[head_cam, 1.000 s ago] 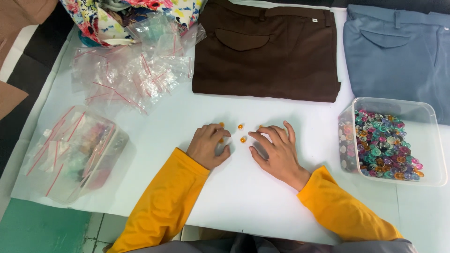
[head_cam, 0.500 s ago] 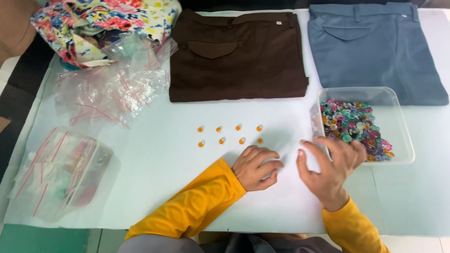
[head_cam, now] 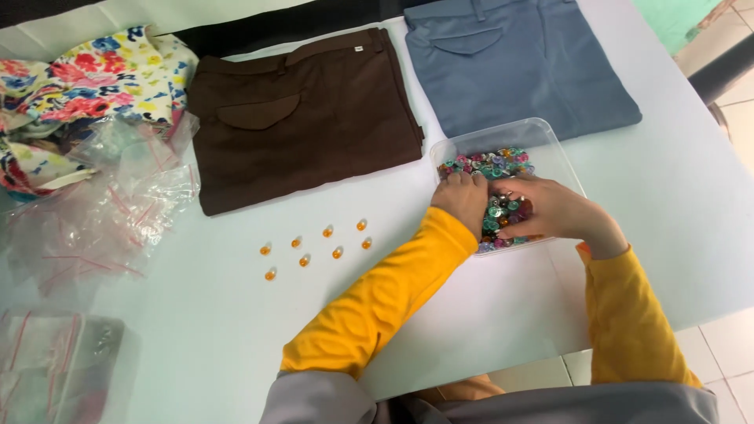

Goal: Sorting and packaging small orange buttons into plastic bags.

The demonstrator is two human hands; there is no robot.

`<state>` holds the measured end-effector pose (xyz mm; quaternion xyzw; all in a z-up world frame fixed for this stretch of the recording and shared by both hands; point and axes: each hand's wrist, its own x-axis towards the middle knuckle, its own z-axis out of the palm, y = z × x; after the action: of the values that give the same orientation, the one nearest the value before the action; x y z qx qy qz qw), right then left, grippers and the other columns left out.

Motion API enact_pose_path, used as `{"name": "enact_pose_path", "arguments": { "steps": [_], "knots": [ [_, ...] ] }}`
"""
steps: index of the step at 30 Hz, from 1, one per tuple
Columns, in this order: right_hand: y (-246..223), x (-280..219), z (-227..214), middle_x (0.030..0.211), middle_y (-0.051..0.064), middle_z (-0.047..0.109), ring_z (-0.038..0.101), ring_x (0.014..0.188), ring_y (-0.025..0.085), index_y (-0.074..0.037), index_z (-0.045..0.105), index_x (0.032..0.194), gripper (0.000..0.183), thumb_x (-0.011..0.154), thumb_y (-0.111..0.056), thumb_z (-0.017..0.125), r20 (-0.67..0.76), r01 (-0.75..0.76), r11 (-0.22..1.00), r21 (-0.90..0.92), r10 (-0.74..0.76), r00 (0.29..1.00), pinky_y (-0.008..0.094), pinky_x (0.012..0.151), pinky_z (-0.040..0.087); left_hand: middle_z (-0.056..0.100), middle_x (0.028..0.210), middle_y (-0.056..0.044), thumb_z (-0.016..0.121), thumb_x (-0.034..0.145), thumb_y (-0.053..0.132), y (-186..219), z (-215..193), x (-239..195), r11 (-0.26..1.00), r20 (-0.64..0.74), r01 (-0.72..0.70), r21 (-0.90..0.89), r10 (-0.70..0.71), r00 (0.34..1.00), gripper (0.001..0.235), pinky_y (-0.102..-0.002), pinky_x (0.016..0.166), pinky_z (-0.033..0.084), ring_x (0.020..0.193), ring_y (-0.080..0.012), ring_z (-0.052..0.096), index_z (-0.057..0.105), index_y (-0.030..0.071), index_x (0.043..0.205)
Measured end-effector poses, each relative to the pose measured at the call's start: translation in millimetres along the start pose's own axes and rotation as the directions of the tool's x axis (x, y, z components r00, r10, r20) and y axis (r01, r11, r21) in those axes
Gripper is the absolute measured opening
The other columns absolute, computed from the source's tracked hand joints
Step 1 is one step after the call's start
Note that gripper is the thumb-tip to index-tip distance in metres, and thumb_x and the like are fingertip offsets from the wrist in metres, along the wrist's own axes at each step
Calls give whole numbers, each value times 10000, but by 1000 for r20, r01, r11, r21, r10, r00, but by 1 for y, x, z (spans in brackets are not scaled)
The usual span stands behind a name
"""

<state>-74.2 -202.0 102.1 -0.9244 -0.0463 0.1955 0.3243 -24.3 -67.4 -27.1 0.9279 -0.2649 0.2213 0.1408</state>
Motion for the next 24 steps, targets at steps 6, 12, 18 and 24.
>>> {"name": "enact_pose_path", "arguments": {
  "steps": [6,12,18,24],
  "knots": [
    [74,53,23,1422,203,582,596,1261,431,-184,484,1533,825,795,-288,838,23,-33,999,9,33,999,534,1022,484,654,874,-185,681,818,92,7,31,16,981,114,24,191,-46,992,211,-460,592,521,719,-340,667,647,63,1024],
    [73,38,26,1179,261,709,766,736,334,-180,653,1326,410,919,-149,690,-145,-54,986,156,77,986,466,798,574,631,913,-44,609,871,81,-23,69,16,996,395,-1,-92,38,918,199,-375,575,582,625,-222,711,615,97,1069],
    [65,29,18,1081,274,734,767,796,308,-12,621,1359,394,966,-43,615,-262,34,932,360,66,963,429,694,617,695,1021,-145,551,1031,186,-29,-1,26,899,312,14,-437,138,940,318,-402,740,628,904,-337,755,612,61,1316],
    [66,32,22,1165,334,667,710,1012,401,52,622,1307,343,969,47,568,-371,175,869,464,11,929,456,719,647,688,1079,-113,503,1053,165,-29,-15,25,845,264,31,-534,132,955,315,-407,764,627,959,-322,747,570,139,1359]
  ]
}}
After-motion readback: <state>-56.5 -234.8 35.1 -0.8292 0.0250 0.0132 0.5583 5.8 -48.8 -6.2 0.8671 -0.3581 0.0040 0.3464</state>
